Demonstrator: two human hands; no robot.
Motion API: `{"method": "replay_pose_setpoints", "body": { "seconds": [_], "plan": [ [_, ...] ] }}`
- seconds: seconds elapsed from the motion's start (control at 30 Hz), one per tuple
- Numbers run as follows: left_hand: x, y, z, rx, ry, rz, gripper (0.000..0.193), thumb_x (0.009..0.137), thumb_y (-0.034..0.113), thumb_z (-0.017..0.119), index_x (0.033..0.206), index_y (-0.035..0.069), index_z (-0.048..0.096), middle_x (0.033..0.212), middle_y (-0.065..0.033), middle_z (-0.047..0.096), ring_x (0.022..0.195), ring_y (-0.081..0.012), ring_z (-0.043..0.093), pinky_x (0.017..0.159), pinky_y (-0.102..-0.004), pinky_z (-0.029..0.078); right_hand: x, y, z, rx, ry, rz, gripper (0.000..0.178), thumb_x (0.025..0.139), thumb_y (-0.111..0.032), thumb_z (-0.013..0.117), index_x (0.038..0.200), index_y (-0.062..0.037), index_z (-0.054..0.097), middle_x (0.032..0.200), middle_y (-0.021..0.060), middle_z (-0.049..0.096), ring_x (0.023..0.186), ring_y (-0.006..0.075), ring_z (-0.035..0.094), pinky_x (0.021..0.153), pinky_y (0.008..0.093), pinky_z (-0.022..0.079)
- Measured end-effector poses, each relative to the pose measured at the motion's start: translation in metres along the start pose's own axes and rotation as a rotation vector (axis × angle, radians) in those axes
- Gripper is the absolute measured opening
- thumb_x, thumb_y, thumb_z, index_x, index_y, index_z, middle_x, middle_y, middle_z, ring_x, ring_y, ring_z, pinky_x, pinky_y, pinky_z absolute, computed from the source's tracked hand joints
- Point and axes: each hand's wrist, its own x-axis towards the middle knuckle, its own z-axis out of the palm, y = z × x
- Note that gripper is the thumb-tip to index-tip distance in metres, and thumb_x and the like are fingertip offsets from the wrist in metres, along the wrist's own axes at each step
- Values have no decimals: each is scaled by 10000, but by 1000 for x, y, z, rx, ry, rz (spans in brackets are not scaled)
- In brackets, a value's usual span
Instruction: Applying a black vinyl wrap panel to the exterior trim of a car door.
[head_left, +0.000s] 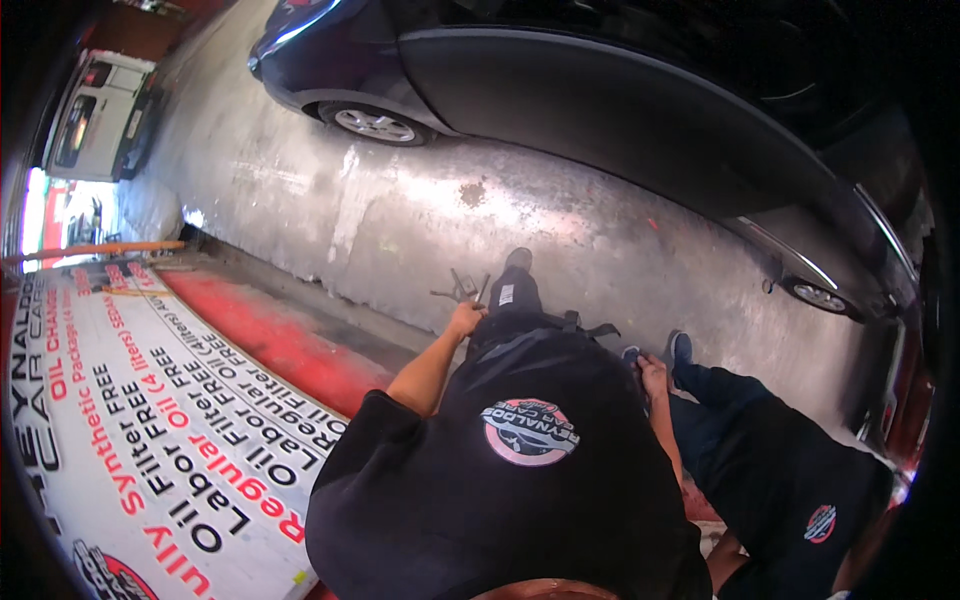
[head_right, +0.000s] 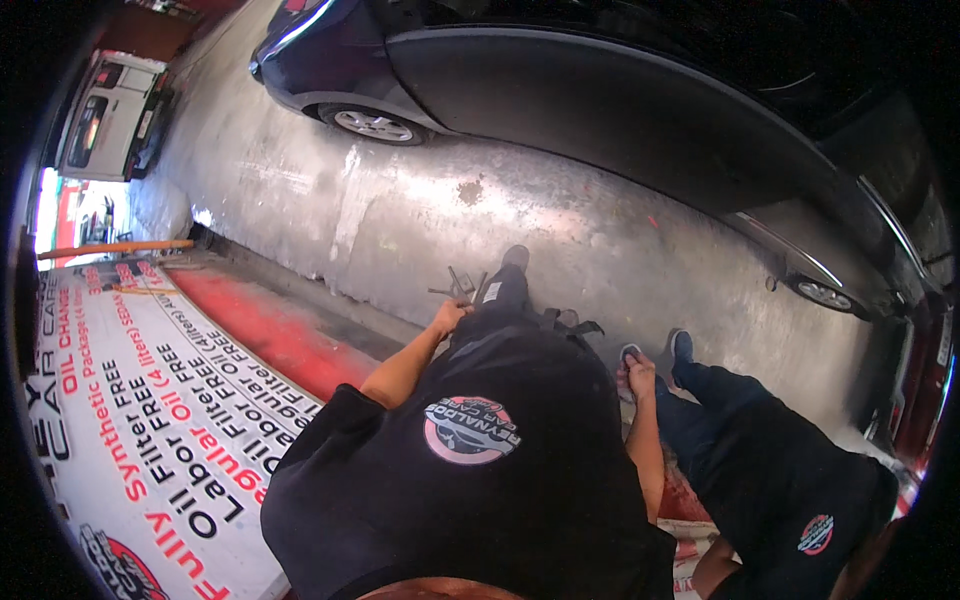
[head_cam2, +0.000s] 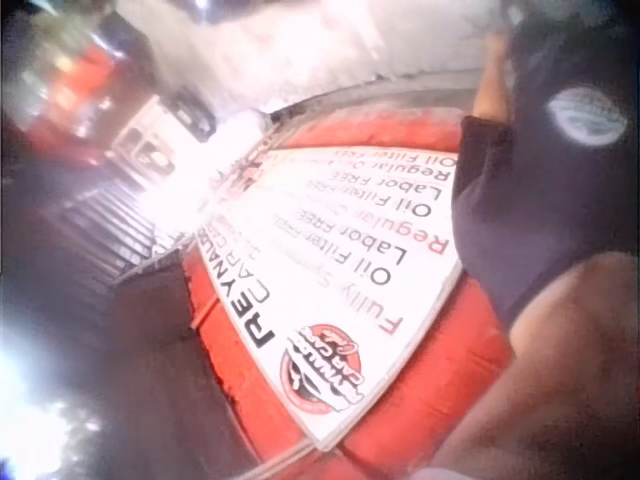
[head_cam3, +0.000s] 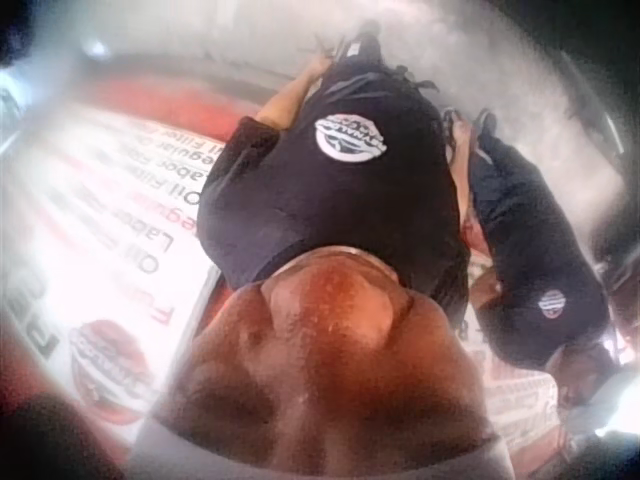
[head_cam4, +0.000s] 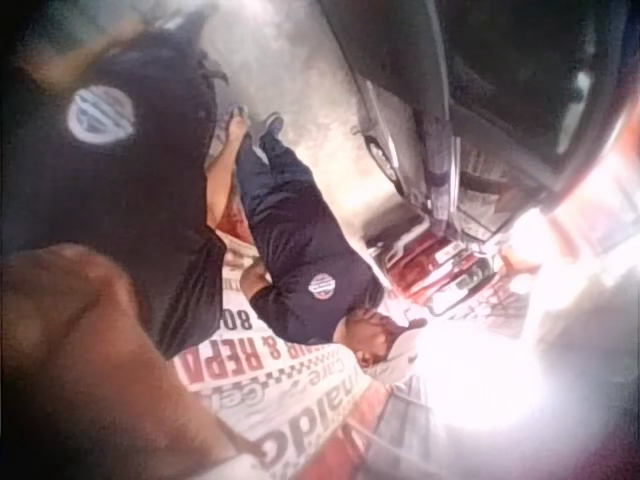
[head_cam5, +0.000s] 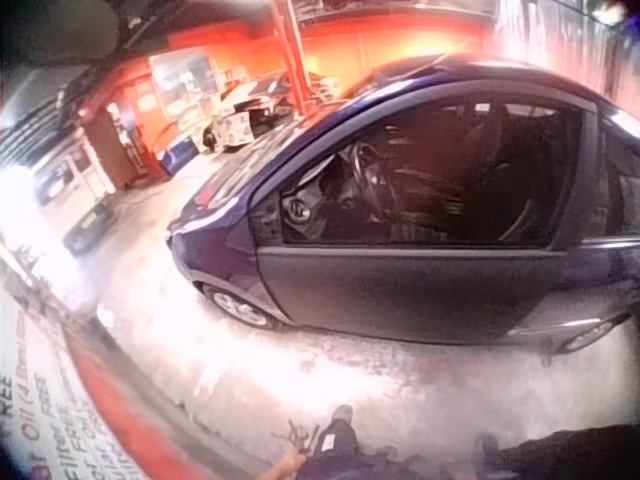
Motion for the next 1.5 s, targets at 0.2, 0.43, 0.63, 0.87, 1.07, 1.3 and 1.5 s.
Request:
{"method": "replay_pose_setpoints", "body": {
  "seconds": [0.2, 0.43, 0.63, 0.87, 1.07, 1.3, 1.5],
  "plan": [
    [59, 26, -35, 68, 20, 127, 425, 834, 254, 688, 1157, -20, 719, 1112, -252, 721, 1054, -367, 705, 947, -386, 531, 13, 20, 27, -397, 15, -193, 357, 953, -195, 628, 1239, 13, 682, 903, 117, 711, 777, 204, 683, 673, 317, 526],
    [143, 66, -87, 169, 37, 373, 427, 883, 222, 668, 1247, -1, 684, 1083, -201, 737, 842, -288, 729, 707, -389, 588, 27, -6, 60, -532, 30, -308, 387, 940, -220, 639, 1222, 41, 681, 946, 131, 722, 861, 252, 684, 744, 321, 519],
    [177, 91, -109, 54, -8, 261, 381, 854, 288, 716, 1136, 33, 734, 1004, -222, 740, 938, -358, 722, 833, -409, 580, 0, -100, 93, -60, 90, 44, 434, 1002, -189, 600, 1405, -29, 569, 976, 68, 703, 750, 144, 670, 607, 309, 547],
    [115, 221, -110, -131, -292, 217, 355, 946, 314, 697, 1131, 12, 714, 821, -125, 713, 658, -177, 673, 520, -363, 562, -16, -98, 114, -7, 118, 51, 433, 996, -176, 603, 1382, 18, 583, 1005, 101, 712, 822, 176, 688, 682, 320, 559],
    [-35, 411, -105, -358, -520, 1108, 241, 904, 227, 732, 1011, 11, 740, 873, -70, 744, 748, -127, 686, 671, -297, 548, -19, -45, 109, -270, 111, -224, 390, 950, -162, 591, 1254, 72, 663, 993, 138, 731, 909, 207, 689, 825, 324, 538],
    [-186, 515, -190, -676, -531, 1851, 486, 734, 532, 847, 789, 98, 638, 667, -45, 566, 560, -248, 590, 468, -344, 412, -34, -61, 114, -272, 165, -78, 398, 945, -178, 592, 1241, 78, 665, 983, 147, 731, 911, 212, 690, 823, 328, 538],
    [-181, 528, -203, -911, -443, 2200, 700, 831, 663, 708, 811, -34, 651, 606, -22, 552, 409, -89, 507, 335, -215, 327, -42, -88, 121, -272, 184, -41, 406, 940, -191, 594, 1230, 84, 666, 975, 154, 731, 914, 216, 690, 821, 332, 538]
  ]
}}
